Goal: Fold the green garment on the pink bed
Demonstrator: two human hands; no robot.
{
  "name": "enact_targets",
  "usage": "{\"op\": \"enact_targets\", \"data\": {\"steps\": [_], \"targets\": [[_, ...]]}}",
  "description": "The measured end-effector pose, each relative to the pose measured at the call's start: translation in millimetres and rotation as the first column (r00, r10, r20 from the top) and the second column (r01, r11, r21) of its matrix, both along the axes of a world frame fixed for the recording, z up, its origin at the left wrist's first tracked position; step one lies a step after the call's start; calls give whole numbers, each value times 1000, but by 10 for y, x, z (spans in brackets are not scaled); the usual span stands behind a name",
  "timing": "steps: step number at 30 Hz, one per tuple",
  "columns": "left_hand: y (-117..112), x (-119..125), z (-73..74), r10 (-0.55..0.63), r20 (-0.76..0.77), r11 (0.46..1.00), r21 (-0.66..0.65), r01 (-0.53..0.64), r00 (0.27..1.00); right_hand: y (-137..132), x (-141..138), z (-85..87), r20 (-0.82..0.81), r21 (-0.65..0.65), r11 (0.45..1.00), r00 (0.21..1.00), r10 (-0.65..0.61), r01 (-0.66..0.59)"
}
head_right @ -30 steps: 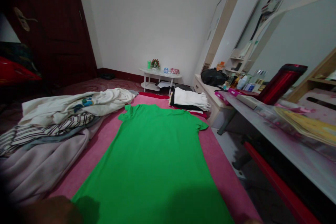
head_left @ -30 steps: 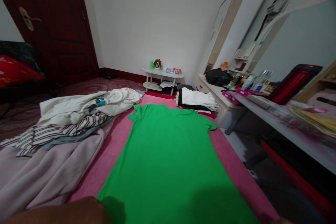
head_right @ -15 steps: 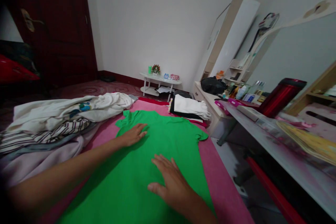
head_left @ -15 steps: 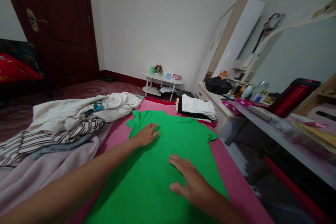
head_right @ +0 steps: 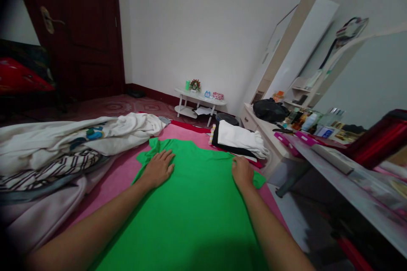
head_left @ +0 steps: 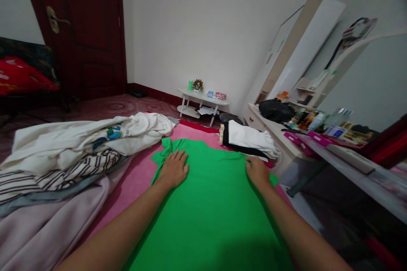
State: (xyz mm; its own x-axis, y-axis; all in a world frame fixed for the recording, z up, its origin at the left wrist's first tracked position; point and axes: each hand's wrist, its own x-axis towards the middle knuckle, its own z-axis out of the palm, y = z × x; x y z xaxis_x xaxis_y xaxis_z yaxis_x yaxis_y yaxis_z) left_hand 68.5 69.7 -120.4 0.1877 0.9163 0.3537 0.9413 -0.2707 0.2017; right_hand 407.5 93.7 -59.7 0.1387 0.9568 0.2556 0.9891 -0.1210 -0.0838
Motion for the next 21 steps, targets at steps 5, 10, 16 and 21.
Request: {"op": "enact_targets", "data": {"steps": [5,10,16,21], "targets": [[-8,-8,13,-14,24,1000,-2,14,1000,458,-739,-101,-117,-35,995,989,88,-93],[-33,3,101,-69,112,996,60,63,991,822,-932,-194,-204,-94,992,977,60,-81],[-102,37,237,-313,241,949,105,296,919,943,-1012,-262,-318,36,993,941,115,-110],[-104,57,215,-268,238,963,25,270,934,621,-1260,-344,-311,136,956,905,292,-261]]}}
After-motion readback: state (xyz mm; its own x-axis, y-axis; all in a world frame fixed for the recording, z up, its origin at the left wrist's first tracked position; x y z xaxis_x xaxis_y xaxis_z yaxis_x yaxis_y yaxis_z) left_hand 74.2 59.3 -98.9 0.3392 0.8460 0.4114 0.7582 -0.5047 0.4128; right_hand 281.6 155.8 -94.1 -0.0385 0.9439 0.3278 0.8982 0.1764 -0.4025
